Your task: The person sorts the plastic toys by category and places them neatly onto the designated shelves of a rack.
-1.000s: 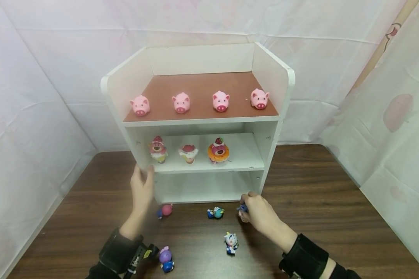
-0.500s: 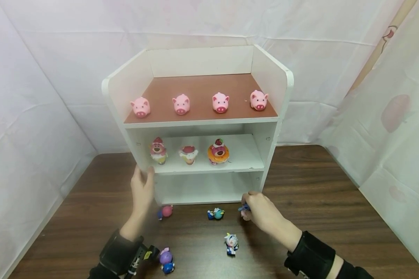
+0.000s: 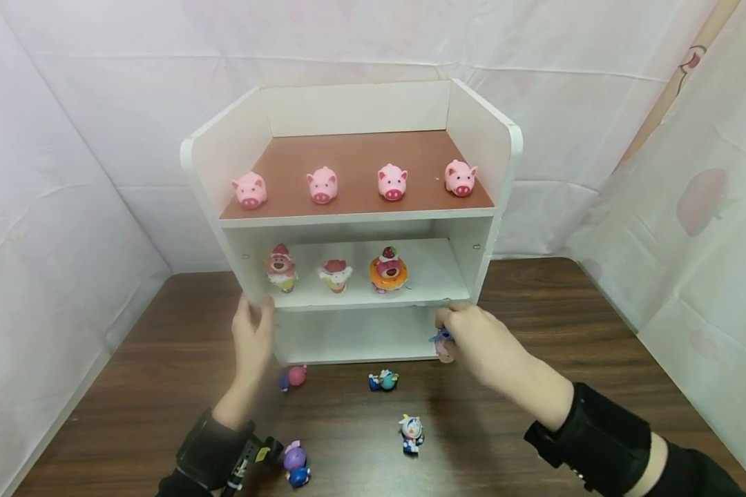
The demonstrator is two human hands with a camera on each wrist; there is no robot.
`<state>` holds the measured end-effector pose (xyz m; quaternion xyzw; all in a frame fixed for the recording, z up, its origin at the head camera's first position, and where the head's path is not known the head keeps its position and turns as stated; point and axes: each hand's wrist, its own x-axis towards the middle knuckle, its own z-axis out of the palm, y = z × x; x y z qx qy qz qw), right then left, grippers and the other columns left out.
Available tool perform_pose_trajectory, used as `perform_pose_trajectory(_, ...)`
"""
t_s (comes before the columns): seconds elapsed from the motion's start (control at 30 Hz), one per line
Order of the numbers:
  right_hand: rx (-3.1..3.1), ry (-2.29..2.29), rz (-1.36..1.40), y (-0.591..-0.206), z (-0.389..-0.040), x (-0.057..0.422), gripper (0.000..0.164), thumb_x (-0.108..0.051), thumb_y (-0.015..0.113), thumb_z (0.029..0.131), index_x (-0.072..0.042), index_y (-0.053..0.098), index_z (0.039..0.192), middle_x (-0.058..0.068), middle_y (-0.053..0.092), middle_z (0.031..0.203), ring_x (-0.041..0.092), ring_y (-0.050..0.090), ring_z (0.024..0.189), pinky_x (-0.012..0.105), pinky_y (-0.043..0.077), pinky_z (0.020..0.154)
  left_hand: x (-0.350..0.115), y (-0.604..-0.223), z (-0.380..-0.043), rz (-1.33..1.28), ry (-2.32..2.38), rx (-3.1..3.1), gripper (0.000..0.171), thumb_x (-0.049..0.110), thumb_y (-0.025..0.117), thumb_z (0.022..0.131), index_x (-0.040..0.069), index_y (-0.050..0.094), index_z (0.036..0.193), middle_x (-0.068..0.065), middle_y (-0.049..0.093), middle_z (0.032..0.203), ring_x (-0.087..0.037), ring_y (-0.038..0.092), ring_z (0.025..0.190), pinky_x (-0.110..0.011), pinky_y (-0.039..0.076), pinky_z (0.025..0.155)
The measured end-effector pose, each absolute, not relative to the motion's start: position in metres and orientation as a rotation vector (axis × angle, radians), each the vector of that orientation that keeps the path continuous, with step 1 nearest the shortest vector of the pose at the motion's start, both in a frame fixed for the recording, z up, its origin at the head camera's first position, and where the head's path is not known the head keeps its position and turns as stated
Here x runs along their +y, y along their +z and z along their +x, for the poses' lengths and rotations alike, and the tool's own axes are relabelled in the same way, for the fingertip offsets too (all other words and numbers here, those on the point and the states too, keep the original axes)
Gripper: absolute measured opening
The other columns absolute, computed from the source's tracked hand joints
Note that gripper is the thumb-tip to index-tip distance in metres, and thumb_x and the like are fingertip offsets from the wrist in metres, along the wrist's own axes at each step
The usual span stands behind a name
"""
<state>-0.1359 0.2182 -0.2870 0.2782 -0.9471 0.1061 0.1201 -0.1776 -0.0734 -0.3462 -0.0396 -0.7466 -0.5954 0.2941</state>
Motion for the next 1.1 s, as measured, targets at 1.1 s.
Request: perform_pose_trajectory(1.1, -2.737, 0.006, 0.671, -0.233, -0.199, 0.206, 0.011, 0.015, 0.054, 0.076, 0.008, 0.06, 0.082, 0.017, 0.054, 0.072, 0.031, 0.057, 0.07, 0.045, 0.048, 0.058, -0.083, -0.377, -0.2, -0.125, -1.542, -1.976, 0.04, 0.008, 0.044, 0.09, -0.004, 0.039, 0.128, -0.021, 0.049, 0.122, -0.027, 0.045, 0.113, -0.046, 0.036, 0.093)
